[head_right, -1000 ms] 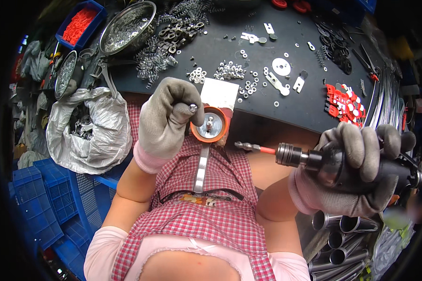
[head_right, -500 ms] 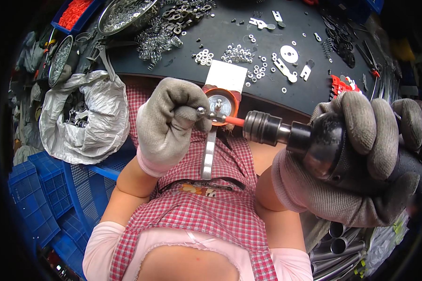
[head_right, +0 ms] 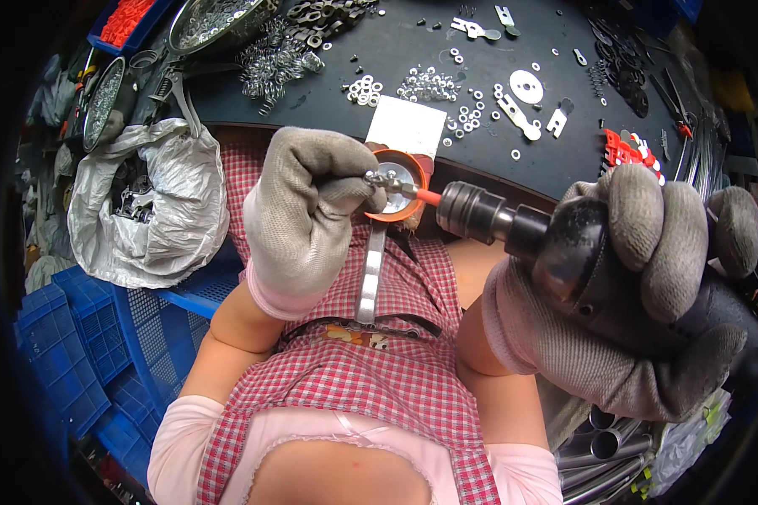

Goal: The person assembles small metal components, including metal springs, washers, red plastic caps, metal brackets, and metal tubes, using an air-powered screwdriver and pliers at a manufacturing workstation.

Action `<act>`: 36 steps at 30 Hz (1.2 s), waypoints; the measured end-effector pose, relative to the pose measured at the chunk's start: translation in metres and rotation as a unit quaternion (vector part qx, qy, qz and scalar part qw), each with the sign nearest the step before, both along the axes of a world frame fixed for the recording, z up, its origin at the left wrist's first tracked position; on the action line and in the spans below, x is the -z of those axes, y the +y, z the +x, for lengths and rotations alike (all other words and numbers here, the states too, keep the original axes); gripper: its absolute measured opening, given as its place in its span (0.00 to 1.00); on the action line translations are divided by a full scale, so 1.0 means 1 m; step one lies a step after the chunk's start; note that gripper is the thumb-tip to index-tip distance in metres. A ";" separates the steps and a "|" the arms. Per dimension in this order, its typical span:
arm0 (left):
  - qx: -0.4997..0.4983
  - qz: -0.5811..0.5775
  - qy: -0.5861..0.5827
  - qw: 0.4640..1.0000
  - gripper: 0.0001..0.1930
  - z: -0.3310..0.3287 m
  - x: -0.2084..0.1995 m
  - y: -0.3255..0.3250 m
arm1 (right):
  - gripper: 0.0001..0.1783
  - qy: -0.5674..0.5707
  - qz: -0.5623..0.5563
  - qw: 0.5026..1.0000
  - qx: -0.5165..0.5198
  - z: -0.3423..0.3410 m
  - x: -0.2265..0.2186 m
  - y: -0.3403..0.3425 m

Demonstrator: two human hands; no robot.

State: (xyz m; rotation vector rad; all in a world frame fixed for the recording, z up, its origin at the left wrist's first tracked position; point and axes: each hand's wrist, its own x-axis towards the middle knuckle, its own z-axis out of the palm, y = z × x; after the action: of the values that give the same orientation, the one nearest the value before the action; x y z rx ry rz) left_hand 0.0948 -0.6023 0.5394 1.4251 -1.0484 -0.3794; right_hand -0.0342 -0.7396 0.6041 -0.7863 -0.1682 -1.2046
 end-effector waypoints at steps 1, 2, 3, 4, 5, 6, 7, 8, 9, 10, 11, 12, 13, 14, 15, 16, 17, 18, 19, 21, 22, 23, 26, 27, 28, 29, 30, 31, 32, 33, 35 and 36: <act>0.000 0.002 0.001 1.000 0.09 0.000 0.001 0.000 | 0.11 0.027 -0.009 0.999 0.028 -0.001 0.001 -0.001; -0.022 0.020 -0.056 0.998 0.07 -0.001 0.001 0.001 | 0.11 0.054 -0.017 0.997 0.055 -0.002 0.003 -0.001; -0.044 0.037 -0.115 0.992 0.05 0.000 0.002 0.000 | 0.11 0.055 -0.016 0.997 0.054 0.000 0.005 0.003; -0.043 0.038 -0.114 0.992 0.05 0.000 0.003 0.000 | 0.12 0.072 0.004 0.997 0.003 0.002 0.007 0.010; -0.032 0.048 -0.083 0.995 0.06 0.000 0.005 0.000 | 0.12 0.089 0.025 0.995 -0.049 0.003 0.011 0.014; -0.022 0.058 -0.050 0.997 0.08 0.000 0.006 0.001 | 0.13 0.073 0.037 0.997 -0.003 0.004 0.015 0.015; -0.024 0.061 -0.048 0.997 0.08 -0.002 0.009 0.000 | 0.13 0.075 0.040 0.996 -0.005 0.004 0.015 0.014; -0.022 -0.003 0.039 0.999 0.07 -0.004 0.016 -0.004 | 0.13 0.068 0.040 0.996 -0.030 0.005 0.014 0.014; -0.020 -0.065 0.128 0.989 0.06 -0.006 0.020 -0.005 | 0.13 0.062 0.043 0.996 -0.053 0.004 0.015 0.015; 0.000 -0.109 0.168 0.980 0.08 -0.006 0.020 -0.004 | 0.13 0.067 0.049 0.995 -0.054 0.004 0.018 0.015; 0.035 -0.125 0.145 0.981 0.17 0.000 0.026 0.000 | 0.13 0.031 0.060 0.997 -0.039 0.004 0.021 0.014; 0.032 -0.150 0.126 0.980 0.24 0.000 0.036 -0.001 | 0.14 -0.006 0.069 0.997 -0.025 0.004 0.026 0.012; 0.029 -0.176 0.107 0.978 0.32 0.001 0.046 -0.002 | 0.14 -0.001 0.073 0.997 -0.026 0.005 0.030 0.011; -0.020 -0.113 -0.019 0.993 0.46 0.007 0.060 -0.001 | 0.15 0.020 0.050 0.998 -0.039 0.005 0.035 0.011; -0.053 -0.027 -0.163 0.985 0.52 0.012 0.061 -0.001 | 0.17 0.042 0.026 0.997 -0.052 0.005 0.040 0.011; -0.062 -0.025 -0.182 0.981 0.53 0.010 0.066 -0.005 | 0.19 0.064 0.002 0.996 -0.066 0.004 0.044 0.011; -0.071 -0.023 -0.201 0.977 0.55 0.006 0.071 -0.009 | 0.20 0.086 -0.022 0.993 -0.081 0.004 0.050 0.011; -0.065 -0.008 -0.174 0.983 0.56 0.002 0.074 -0.010 | 0.22 0.107 -0.047 0.989 -0.094 0.003 0.055 0.010; -0.066 -0.006 -0.169 0.983 0.56 0.001 0.075 -0.009 | 0.24 0.128 -0.072 0.983 -0.108 0.002 0.060 0.010; -0.043 0.040 -0.064 0.996 0.59 -0.001 0.073 -0.008 | 0.27 0.154 -0.100 0.975 -0.122 0.001 0.068 0.008; -0.053 0.044 -0.076 0.995 0.57 -0.001 0.072 -0.009 | 0.26 0.176 -0.111 0.972 -0.112 0.000 0.072 0.007; -0.053 0.040 -0.070 0.995 0.57 0.000 0.071 -0.009 | 0.26 0.197 -0.123 0.967 -0.103 -0.001 0.075 0.007; -0.059 0.094 -0.134 0.985 0.54 0.003 0.074 -0.010 | 0.27 0.220 -0.080 0.972 -0.022 0.017 0.072 0.022; -0.064 0.092 -0.141 0.984 0.52 0.004 0.075 -0.011 | 0.28 0.262 -0.072 0.962 0.006 0.021 0.067 0.024; -0.068 0.089 -0.148 0.983 0.51 0.004 0.076 -0.012 | 0.28 0.285 -0.104 0.953 -0.014 0.023 0.063 0.021; -0.070 0.082 -0.143 0.984 0.51 0.004 0.077 -0.012 | 0.28 0.307 -0.137 0.941 -0.034 0.025 0.060 0.019; -0.072 0.075 -0.149 0.983 0.49 0.004 0.077 -0.013 | 0.28 0.310 -0.143 0.939 -0.032 0.031 0.060 0.021; -0.076 0.069 -0.156 0.982 0.48 0.004 0.078 -0.012 | 0.28 0.326 -0.116 0.936 0.060 0.043 0.063 0.027; -0.080 0.063 -0.155 0.983 0.48 0.003 0.080 -0.012 | 0.28 0.337 -0.087 0.925 0.152 0.054 0.066 0.033; -0.084 0.062 -0.152 0.983 0.47 0.003 0.080 -0.012 | 0.28 0.344 -0.057 0.905 0.245 0.061 0.066 0.035; -0.090 0.054 -0.149 0.983 0.46 0.003 0.082 -0.013 | 0.27 0.293 -0.018 0.946 0.140 0.065 0.062 0.034; -0.092 0.052 -0.147 0.984 0.46 0.003 0.082 -0.013 | 0.27 0.238 0.028 0.970 0.029 0.066 0.059 0.033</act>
State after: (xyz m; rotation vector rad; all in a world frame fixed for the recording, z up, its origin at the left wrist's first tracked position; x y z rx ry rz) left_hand 0.0980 -0.6153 0.4573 1.6921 -1.1336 -0.0909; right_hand 0.0317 -0.7062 0.5452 -1.0123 0.2843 -1.0383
